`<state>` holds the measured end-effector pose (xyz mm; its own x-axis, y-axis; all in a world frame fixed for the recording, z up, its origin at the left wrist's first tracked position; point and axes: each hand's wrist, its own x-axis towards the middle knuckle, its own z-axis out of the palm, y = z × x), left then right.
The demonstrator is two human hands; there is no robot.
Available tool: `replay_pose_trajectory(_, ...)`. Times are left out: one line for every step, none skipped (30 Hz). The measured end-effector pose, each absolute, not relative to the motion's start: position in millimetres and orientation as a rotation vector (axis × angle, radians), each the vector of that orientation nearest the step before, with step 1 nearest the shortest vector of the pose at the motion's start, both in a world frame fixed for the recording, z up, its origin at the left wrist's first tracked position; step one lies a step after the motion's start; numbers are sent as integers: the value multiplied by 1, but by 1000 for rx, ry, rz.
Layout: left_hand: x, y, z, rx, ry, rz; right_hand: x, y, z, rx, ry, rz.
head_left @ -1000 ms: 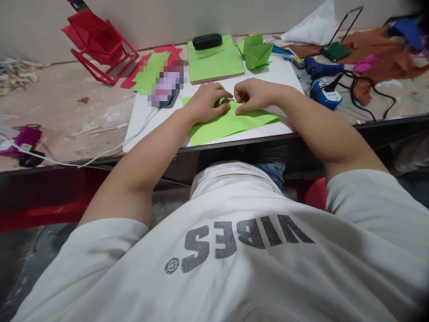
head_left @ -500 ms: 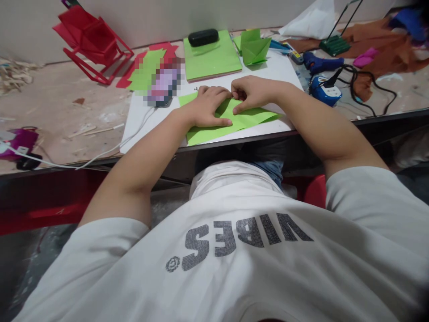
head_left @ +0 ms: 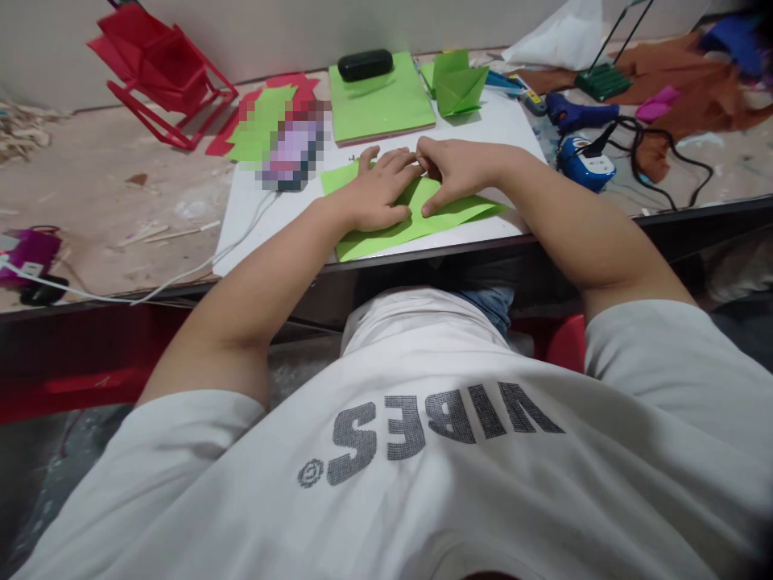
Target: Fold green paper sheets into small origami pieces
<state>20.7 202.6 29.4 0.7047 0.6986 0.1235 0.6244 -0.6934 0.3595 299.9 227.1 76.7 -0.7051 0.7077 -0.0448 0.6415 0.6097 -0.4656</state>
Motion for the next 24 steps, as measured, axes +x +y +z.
replay_pose_trajectory(22,201,29,2628,1056,361,299,226,77,-1144,-2691,690)
replay_pose_trajectory(23,200,29,2634,1069,358,299,224,76,-1151,-2693,691)
replay_pose_trajectory(23,198,29,2640,1078,355,298,224,76,-1158,-2695,690)
replay_pose_trajectory(24,197,29,2646,1082,351,298,223,76,-1166,-2695,682)
replay_pose_trajectory(23,197,29,2651,1082,346,297,224,77,-1174,-2697,670)
replay_pose_trajectory(23,196,29,2652,1076,343,297,225,77,-1186,-2702,659)
replay_pose_trajectory(22,196,28,2651,1066,341,298,226,79,-1199,-2706,646)
replay_pose_trajectory(21,196,28,2648,1054,342,299,228,80,-1213,-2709,634)
replay_pose_trajectory(21,197,28,2644,1043,345,301,229,82,-1226,-2708,633)
replay_pose_trajectory(20,197,27,2639,1034,348,303,231,84,-1231,-2703,646)
replay_pose_trajectory(20,197,27,2635,1027,352,306,233,86,-1231,-2695,676)
replay_pose_trajectory(19,198,27,2630,1021,355,309,234,88,-1227,-2683,721)
replay_pose_trajectory(19,198,27,2627,1015,359,312,234,90,-1220,-2671,778)
replay_pose_trajectory(19,198,27,2625,1010,362,314,234,92,-1216,-2661,838)
replay_pose_trajectory(19,199,27,2625,1003,362,315,233,94,-1219,-2653,890)
replay_pose_trajectory(19,199,27,2626,998,359,316,231,96,-1231,-2647,930)
replay_pose_trajectory(18,199,27,2627,996,354,315,229,97,-1250,-2637,960)
replay_pose_trajectory(18,199,27,2628,996,346,314,227,98,-1273,-2623,983)
replay_pose_trajectory(18,200,27,2630,995,338,313,226,99,-1292,-2611,998)
replay_pose_trajectory(18,200,27,2632,995,330,311,224,100,-1306,-2605,1004)
replay_pose_trajectory(18,200,28,2635,993,327,309,223,100,-1314,-2606,1002)
replay_pose_trajectory(18,200,28,2638,988,327,308,222,100,-1316,-2615,992)
replay_pose_trajectory(19,200,28,2641,982,329,307,221,100,-1312,-2631,973)
replay_pose_trajectory(19,199,29,2643,978,334,307,221,100,-1307,-2651,947)
